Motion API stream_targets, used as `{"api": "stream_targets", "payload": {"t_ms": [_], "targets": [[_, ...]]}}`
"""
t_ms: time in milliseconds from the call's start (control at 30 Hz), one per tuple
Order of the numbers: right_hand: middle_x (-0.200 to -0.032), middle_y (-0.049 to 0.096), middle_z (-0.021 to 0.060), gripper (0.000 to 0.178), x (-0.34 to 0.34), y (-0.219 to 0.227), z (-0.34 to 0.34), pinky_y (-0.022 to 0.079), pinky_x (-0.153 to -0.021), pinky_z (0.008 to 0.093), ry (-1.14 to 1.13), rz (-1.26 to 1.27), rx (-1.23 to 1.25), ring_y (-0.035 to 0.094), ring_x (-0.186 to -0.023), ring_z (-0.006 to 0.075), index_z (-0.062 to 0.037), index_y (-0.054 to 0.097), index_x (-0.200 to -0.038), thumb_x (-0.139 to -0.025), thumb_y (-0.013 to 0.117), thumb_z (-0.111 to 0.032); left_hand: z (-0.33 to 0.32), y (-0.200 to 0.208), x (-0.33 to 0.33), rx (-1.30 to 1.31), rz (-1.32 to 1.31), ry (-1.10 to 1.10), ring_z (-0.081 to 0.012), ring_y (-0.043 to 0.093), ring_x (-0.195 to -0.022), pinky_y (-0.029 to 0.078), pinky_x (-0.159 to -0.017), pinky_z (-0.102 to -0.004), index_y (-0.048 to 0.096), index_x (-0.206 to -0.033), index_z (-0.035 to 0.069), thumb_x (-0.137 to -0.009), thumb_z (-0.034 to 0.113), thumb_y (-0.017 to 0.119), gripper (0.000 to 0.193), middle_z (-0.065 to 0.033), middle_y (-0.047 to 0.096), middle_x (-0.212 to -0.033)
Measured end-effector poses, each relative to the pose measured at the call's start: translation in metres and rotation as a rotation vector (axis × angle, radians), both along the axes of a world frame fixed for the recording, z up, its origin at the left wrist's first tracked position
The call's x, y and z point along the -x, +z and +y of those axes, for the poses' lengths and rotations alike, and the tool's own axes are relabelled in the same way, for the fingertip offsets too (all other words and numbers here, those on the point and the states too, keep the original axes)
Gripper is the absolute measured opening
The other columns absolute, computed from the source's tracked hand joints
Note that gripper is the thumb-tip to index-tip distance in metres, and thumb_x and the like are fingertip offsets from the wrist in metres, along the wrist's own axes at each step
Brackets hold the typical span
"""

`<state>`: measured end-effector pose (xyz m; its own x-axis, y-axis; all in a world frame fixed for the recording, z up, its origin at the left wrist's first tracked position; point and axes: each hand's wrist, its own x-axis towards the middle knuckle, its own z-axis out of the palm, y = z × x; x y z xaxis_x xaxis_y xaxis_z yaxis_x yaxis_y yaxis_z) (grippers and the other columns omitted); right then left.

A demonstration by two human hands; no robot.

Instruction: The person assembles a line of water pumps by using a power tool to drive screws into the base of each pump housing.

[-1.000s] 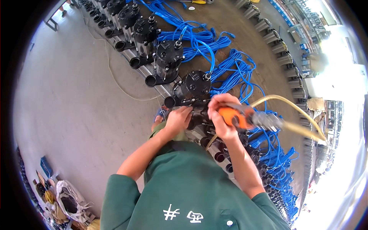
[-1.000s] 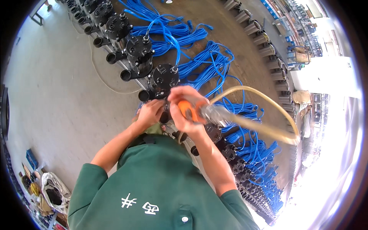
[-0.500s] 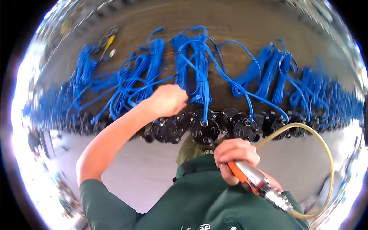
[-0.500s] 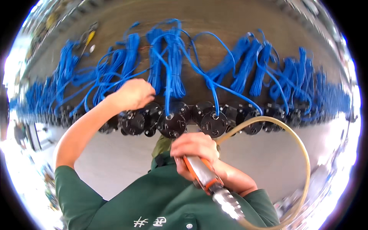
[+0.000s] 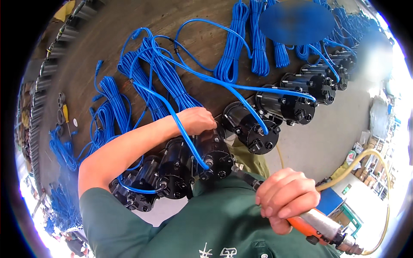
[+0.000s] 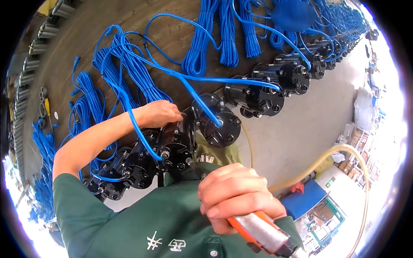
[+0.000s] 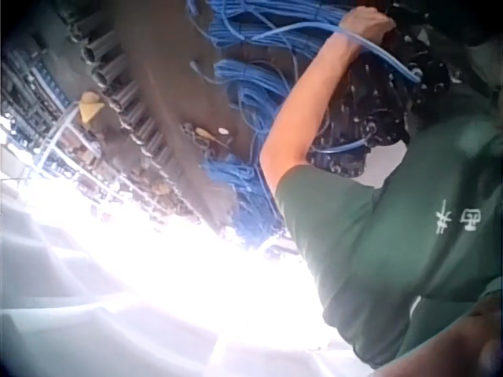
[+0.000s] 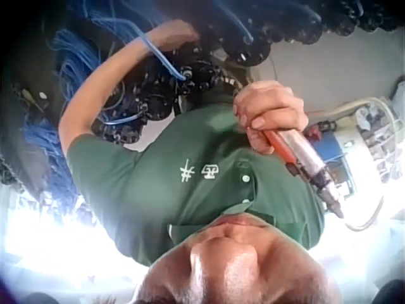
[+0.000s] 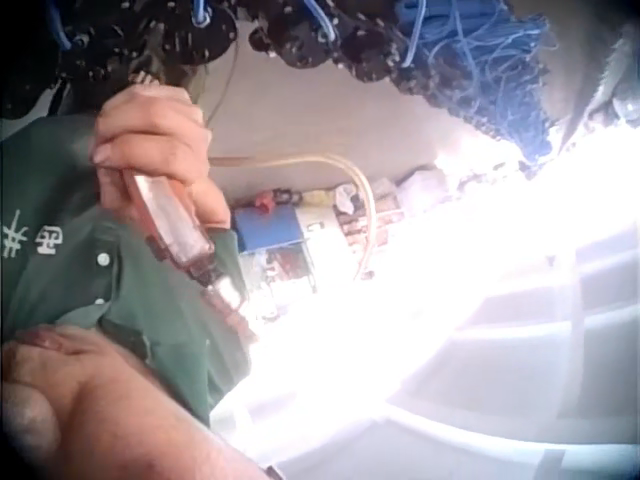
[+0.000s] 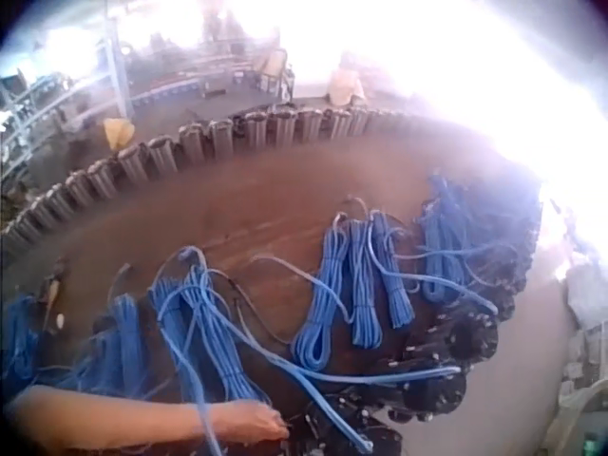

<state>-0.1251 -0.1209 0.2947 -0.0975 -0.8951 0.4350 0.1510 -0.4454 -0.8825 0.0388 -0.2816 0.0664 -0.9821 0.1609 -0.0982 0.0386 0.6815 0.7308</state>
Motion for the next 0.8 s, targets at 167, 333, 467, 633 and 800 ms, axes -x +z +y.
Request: {"api": "stream_targets", "payload": {"t_ms": [167, 333, 467, 633, 800], "targets": [[-0.074, 0.065, 0.0147, 0.028, -0.026, -0.016, -0.021, 0.056, -0.050, 0.0334, -0.233, -0.016, -0.014, 0.063, -0.055, 0.0216, 0.0036, 0.064, -0.093, -0.067, 0.066, 0.011, -0.001, -0.006, -0.003, -0.011, 0.072, -0.026, -0.0380, 0.068, -0.082, 0.054, -0.068, -0.0485, 0.061, -0.086, 0.004, -0.076, 0.007, 0.065, 0.012, -0.0162, 0.068, -0.082], [-0.076, 0.067, 0.0113, 0.026, -0.032, -0.048, -0.034, 0.053, -0.058, 0.0273, -0.149, 0.292, -0.169, 0.067, -0.062, 0.0201, 0.0011, 0.065, -0.090, -0.066, 0.064, 0.008, 0.000, -0.001, -0.006, -0.032, 0.032, -0.026, -0.0390, 0.068, -0.081, 0.054, -0.068, -0.0485, 0.061, -0.083, 0.003, -0.082, 0.011, 0.061, 0.008, -0.0170, 0.068, -0.080], [-0.074, 0.067, 0.0100, 0.024, -0.037, -0.062, -0.033, 0.054, -0.058, 0.0273, -0.138, 0.245, -0.135, 0.068, -0.062, 0.0195, 0.0002, 0.065, -0.090, -0.067, 0.064, 0.007, 0.005, -0.004, -0.005, 0.013, 0.060, -0.017, -0.0397, 0.068, -0.079, 0.054, -0.068, -0.0484, 0.062, -0.084, 0.002, -0.082, 0.015, 0.063, 0.013, -0.0185, 0.068, -0.077], [-0.080, 0.062, 0.0148, 0.022, -0.034, -0.049, -0.042, 0.058, -0.058, 0.0331, 0.019, 0.457, -0.120, 0.061, -0.060, 0.0185, 0.0042, 0.057, -0.099, -0.077, 0.061, 0.004, 0.013, -0.023, -0.024, 0.019, 0.058, 0.078, -0.0355, 0.066, -0.094, 0.054, -0.076, -0.0438, 0.064, -0.097, 0.002, -0.079, 0.008, 0.065, 0.019, -0.0163, 0.068, -0.093], [-0.081, 0.062, 0.0147, 0.023, -0.028, -0.065, -0.037, 0.057, -0.059, 0.0334, 0.012, 0.346, -0.092, 0.059, -0.058, 0.0177, 0.0019, 0.057, -0.100, -0.078, 0.061, 0.003, 0.023, 0.003, -0.085, 0.091, 0.361, 0.421, -0.0265, 0.059, -0.095, 0.050, -0.084, -0.0384, 0.067, -0.087, 0.004, -0.070, 0.003, 0.069, 0.017, -0.0077, 0.061, -0.088]]}}
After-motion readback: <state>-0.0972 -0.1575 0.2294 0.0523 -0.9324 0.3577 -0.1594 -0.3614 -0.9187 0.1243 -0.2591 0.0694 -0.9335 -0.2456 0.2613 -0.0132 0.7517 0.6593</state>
